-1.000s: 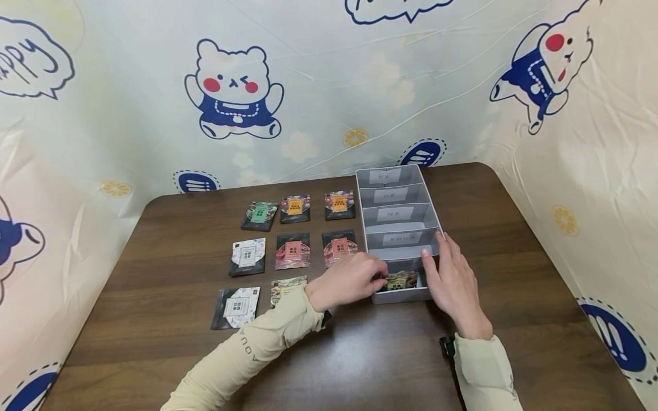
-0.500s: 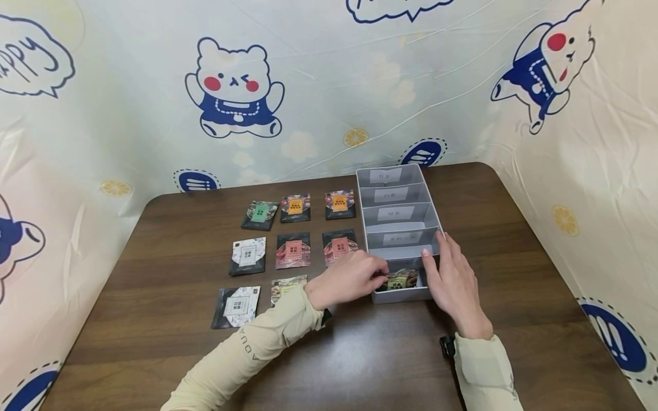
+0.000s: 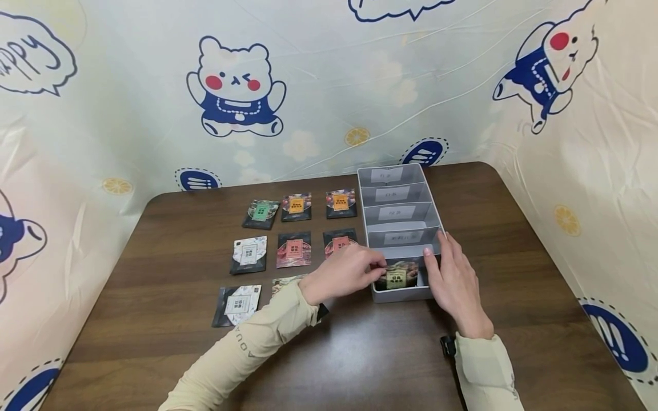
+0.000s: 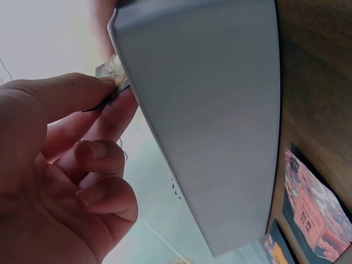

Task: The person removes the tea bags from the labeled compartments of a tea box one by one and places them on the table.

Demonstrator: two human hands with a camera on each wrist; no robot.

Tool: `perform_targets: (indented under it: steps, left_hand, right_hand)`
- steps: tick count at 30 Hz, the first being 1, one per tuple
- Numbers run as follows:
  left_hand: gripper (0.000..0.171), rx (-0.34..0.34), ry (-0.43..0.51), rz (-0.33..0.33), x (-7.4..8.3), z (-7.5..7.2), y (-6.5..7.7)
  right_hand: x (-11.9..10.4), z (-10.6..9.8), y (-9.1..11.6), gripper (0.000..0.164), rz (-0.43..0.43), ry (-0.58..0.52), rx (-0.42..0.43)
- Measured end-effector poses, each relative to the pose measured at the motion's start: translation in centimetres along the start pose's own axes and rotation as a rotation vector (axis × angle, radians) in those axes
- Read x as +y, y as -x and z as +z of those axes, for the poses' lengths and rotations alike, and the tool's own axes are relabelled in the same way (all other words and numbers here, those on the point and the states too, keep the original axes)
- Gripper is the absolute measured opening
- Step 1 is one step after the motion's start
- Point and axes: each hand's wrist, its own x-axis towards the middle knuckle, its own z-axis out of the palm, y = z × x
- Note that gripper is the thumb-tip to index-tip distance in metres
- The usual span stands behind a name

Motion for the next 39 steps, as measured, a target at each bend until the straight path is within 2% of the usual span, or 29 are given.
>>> perform_targets:
  steps: [13,19,28,39]
  left_hand:
    - [0.015,0.067,0.089,-0.063,-0.5,-2.1,0.9]
    - [0.015,0.092,0.211,-0.109,-1.0,-3.9,1.7]
    - [0.013,0.203,0.352,-0.18,-2.9,-6.0,3.5]
    - [0.013,0.204,0.371,-0.274,-4.9,-7.1,5.9]
  right_hand:
    - [-0.1,0.1,0.0,0.057,-0.01,0.003,0.0]
    - [-0.1,0.0,0.0,0.058,-0.006,0.001,-0.007]
    - [-0.1,-0.1,0.0,0.059,0.002,0.0,-0.012]
    - [-0.1,-0.1,0.0,0.059,0.001,0.0,-0.007]
